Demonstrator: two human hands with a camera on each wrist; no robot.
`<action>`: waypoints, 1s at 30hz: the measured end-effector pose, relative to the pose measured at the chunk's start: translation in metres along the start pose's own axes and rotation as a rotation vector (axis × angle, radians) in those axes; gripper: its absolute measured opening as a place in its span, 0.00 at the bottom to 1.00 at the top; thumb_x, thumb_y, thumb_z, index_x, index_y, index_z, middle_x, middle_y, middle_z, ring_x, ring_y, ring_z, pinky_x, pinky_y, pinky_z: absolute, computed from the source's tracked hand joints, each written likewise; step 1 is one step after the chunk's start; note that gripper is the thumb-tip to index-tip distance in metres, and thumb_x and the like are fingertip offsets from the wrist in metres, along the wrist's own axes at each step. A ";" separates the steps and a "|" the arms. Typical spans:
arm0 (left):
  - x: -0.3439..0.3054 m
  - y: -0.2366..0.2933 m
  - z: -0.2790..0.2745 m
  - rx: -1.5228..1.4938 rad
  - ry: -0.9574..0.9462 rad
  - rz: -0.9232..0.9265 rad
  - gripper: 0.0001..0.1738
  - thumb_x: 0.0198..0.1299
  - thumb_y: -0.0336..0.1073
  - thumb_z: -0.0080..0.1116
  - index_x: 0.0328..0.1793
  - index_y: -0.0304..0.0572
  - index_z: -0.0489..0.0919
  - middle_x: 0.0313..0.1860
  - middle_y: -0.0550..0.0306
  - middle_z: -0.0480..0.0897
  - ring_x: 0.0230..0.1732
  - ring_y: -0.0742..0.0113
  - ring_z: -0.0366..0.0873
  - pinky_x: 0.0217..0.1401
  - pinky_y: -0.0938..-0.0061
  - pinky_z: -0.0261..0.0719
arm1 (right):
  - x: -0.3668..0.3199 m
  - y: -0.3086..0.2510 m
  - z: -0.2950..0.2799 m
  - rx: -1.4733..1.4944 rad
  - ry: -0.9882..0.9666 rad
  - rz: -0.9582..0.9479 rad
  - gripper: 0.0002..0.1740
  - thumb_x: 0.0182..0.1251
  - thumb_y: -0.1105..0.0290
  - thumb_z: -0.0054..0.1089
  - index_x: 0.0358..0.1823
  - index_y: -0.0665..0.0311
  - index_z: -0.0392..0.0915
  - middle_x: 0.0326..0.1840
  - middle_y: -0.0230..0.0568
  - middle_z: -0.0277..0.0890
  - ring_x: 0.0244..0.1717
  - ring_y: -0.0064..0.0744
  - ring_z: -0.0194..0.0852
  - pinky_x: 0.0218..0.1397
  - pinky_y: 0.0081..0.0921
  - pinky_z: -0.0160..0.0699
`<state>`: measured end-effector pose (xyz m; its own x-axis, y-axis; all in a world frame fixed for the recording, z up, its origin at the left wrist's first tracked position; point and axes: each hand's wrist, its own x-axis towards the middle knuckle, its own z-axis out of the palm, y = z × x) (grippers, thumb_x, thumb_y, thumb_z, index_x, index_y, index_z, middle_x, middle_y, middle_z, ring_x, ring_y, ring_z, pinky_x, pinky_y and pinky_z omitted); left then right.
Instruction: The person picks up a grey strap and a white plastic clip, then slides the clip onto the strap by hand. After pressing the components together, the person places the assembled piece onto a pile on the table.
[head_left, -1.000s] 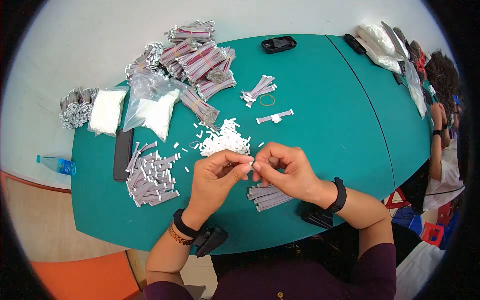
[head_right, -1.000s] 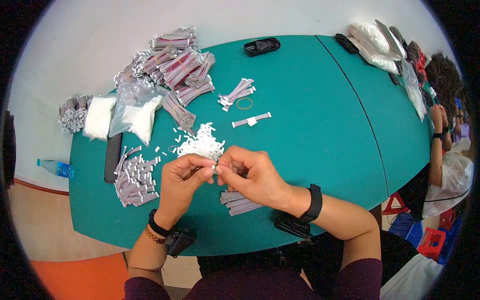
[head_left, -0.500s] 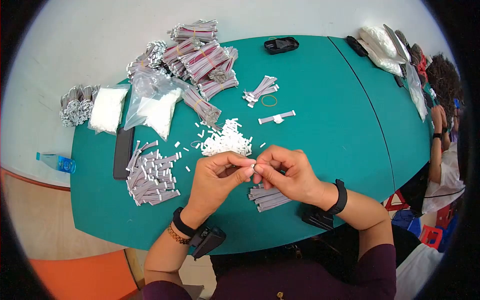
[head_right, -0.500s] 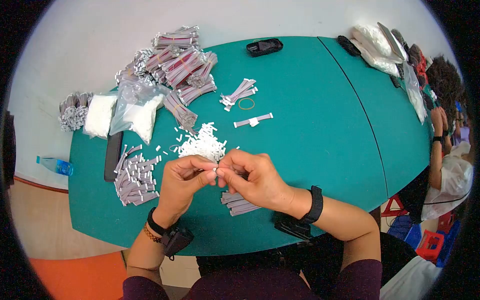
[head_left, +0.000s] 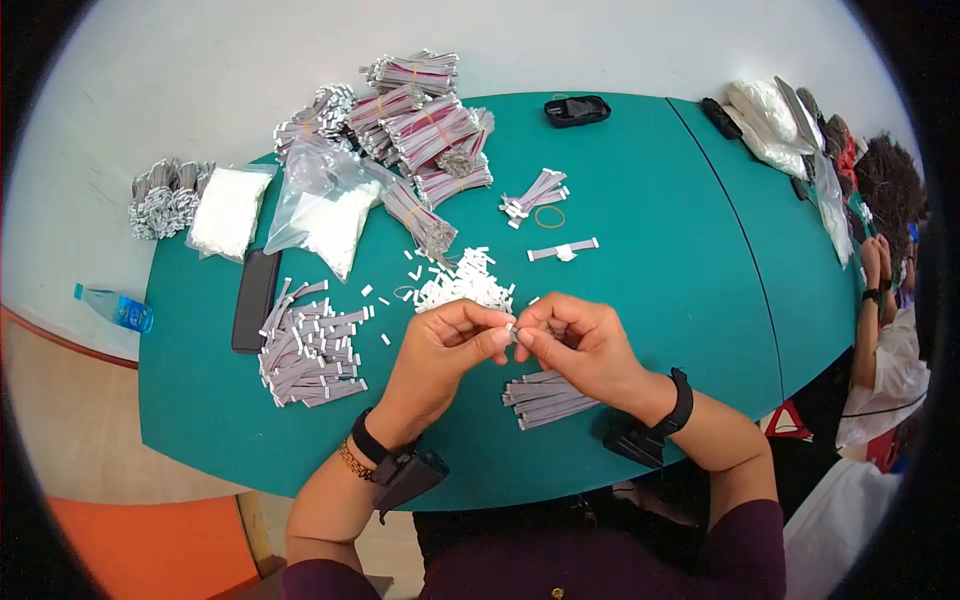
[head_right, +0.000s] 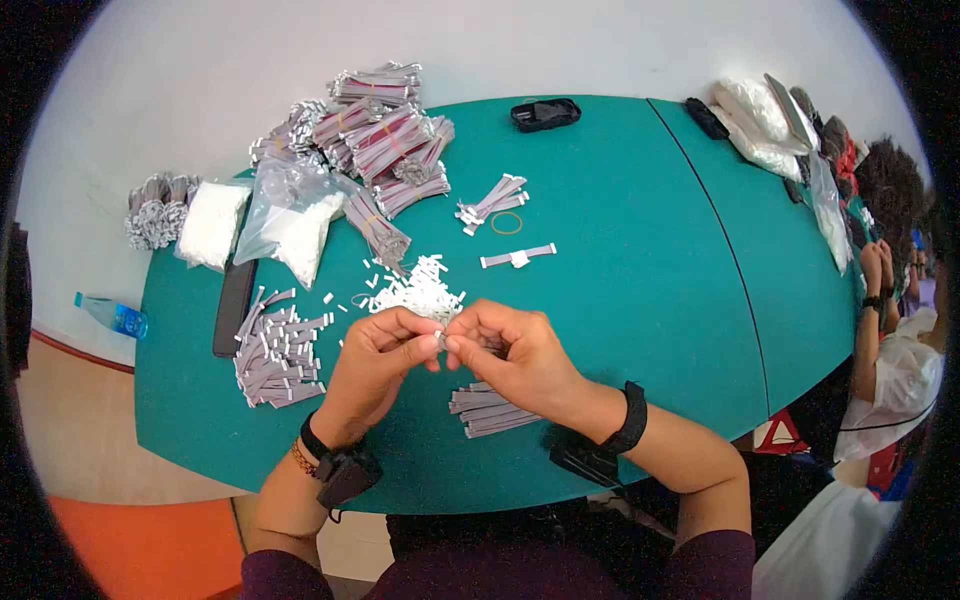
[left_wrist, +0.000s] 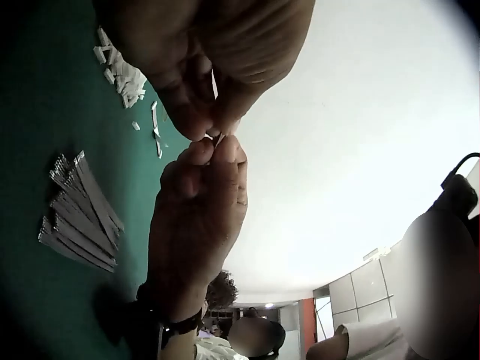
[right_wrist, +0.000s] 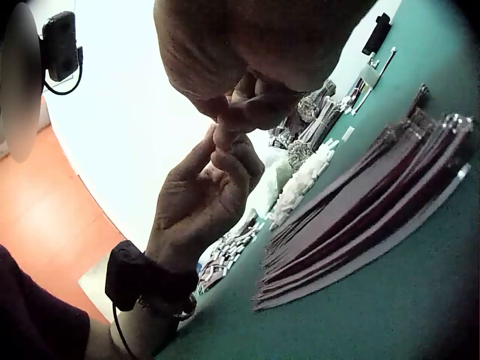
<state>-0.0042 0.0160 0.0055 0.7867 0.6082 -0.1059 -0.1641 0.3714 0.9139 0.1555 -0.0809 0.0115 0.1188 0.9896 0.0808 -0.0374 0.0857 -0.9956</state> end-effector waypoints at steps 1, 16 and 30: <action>0.000 0.000 0.000 0.010 -0.003 0.009 0.07 0.57 0.27 0.60 0.41 0.33 0.79 0.36 0.55 0.81 0.34 0.74 0.76 0.40 0.80 0.75 | 0.000 0.000 0.000 -0.017 0.005 -0.008 0.03 0.65 0.74 0.55 0.35 0.66 0.74 0.25 0.27 0.75 0.23 0.08 0.63 0.23 0.11 0.61; -0.002 0.000 0.001 0.152 0.025 0.061 0.07 0.56 0.27 0.61 0.40 0.32 0.78 0.37 0.55 0.82 0.36 0.74 0.78 0.40 0.81 0.76 | 0.001 0.007 0.002 -0.493 0.077 -0.408 0.03 0.62 0.75 0.56 0.34 0.67 0.74 0.21 0.30 0.74 0.20 0.11 0.66 0.21 0.15 0.62; 0.003 0.008 -0.006 0.166 0.137 0.201 0.06 0.57 0.27 0.59 0.40 0.33 0.76 0.33 0.59 0.79 0.31 0.77 0.75 0.37 0.83 0.75 | 0.013 0.004 -0.018 -0.150 -0.024 0.031 0.05 0.62 0.71 0.59 0.35 0.66 0.76 0.23 0.28 0.75 0.21 0.11 0.64 0.22 0.13 0.60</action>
<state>-0.0070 0.0252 0.0097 0.6587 0.7512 0.0424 -0.2004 0.1209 0.9722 0.1746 -0.0694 0.0075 0.0965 0.9941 0.0495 0.1082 0.0389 -0.9934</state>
